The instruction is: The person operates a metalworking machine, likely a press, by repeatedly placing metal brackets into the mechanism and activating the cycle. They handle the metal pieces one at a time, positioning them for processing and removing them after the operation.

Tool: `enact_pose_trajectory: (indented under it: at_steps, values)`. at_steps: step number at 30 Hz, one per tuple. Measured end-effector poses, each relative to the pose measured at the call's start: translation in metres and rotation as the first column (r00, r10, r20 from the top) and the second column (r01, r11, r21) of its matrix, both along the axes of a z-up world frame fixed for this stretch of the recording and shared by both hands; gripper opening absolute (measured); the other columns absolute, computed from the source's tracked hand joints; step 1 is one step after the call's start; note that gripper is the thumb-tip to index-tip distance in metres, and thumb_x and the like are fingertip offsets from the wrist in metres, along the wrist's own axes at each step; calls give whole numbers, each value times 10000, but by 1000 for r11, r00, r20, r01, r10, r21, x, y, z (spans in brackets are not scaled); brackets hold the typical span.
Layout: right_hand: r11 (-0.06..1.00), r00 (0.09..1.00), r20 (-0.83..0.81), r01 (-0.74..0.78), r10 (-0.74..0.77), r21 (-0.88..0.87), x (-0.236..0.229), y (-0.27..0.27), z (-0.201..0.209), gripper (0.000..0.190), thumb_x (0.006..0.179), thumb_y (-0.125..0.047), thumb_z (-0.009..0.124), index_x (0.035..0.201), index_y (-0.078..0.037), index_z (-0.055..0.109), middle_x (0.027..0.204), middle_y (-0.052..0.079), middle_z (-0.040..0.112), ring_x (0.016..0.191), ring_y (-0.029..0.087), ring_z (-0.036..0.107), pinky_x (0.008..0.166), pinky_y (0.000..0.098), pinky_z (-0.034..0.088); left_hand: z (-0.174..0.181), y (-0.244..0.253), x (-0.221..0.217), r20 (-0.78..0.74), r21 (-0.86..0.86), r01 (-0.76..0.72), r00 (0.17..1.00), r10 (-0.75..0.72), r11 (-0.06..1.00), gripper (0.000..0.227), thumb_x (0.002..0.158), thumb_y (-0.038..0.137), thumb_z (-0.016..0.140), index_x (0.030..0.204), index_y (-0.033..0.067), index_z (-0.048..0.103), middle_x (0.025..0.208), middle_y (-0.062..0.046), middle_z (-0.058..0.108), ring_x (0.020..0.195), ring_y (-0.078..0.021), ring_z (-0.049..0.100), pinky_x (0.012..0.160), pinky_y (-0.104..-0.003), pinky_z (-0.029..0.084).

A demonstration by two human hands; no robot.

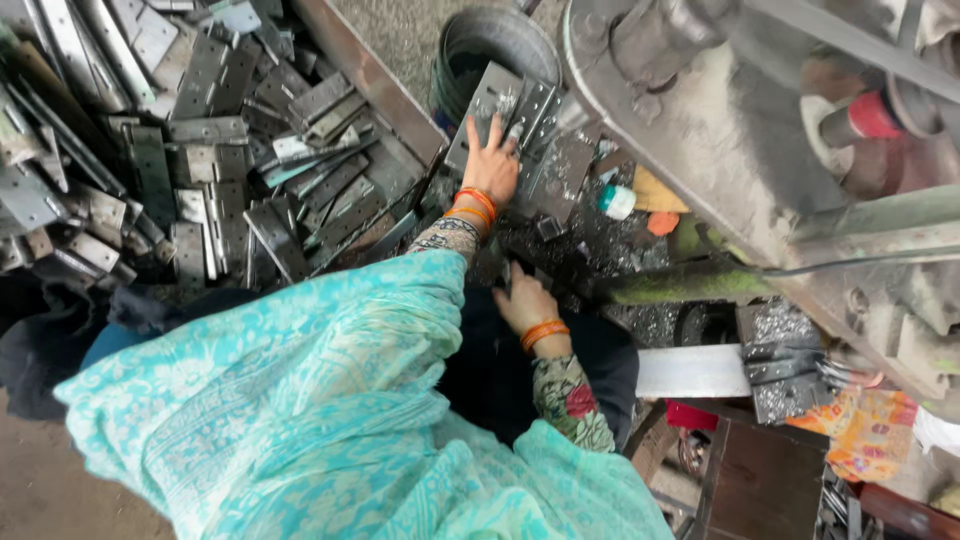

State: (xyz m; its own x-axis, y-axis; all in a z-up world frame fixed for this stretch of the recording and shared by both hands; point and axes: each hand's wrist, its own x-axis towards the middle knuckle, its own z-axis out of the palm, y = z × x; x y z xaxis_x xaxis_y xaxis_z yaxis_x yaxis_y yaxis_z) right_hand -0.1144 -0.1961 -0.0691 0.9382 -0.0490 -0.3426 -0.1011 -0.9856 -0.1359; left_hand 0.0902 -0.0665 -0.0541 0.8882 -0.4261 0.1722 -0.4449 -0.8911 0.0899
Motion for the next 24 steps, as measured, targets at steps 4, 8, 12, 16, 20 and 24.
enact_pose_trajectory:
  at_steps: [4,8,12,16,20,24]
  values:
    - [996,991,120,46,-56,81,-23,12,-31,765,916,-436,664,1538,-94,378,1205,234,672,993,474,676,833,572,558,11,-4,22,-27,6,-6,1000,6,1000,369,982,277,487,1233,178,738,1583,-32,452,1530,-396,174,1110,-813,38]
    - [980,967,219,94,-131,174,-50,18,-79,818,900,-418,659,1581,-122,317,1202,235,651,958,476,674,795,578,556,13,2,18,81,-80,-23,996,29,997,380,962,297,504,1235,169,734,1557,-25,461,1509,-380,206,1115,-804,55]
    - [973,979,169,79,-117,215,-52,9,-81,790,931,-406,646,1582,-109,310,1252,240,640,991,485,664,815,588,545,12,11,-9,56,-200,-11,998,22,980,347,1022,335,529,1189,123,748,1533,-45,501,1525,-369,260,1181,-731,131]
    - [989,992,123,19,-37,143,-28,11,-35,830,900,-425,656,1575,-97,301,1242,251,640,1042,474,661,847,564,554,-19,66,-44,245,-497,-37,953,180,867,334,1004,301,595,1244,98,710,1514,-76,505,1424,-338,391,1174,-594,288]
    - [997,997,-52,66,-64,42,-5,18,23,753,933,-438,619,1562,-126,350,1304,204,646,1090,457,661,897,551,546,-78,141,-58,110,-547,-242,928,355,801,289,982,300,670,1208,121,688,1381,-94,551,1258,-316,500,1070,-522,397]
    - [999,996,-77,35,-36,-10,3,30,55,752,946,-446,600,1567,-105,346,1294,215,648,1097,443,668,909,540,553,-134,184,-65,-66,-382,-544,822,565,747,430,785,199,726,1205,118,686,1315,-102,567,1218,-324,506,1000,-556,392]
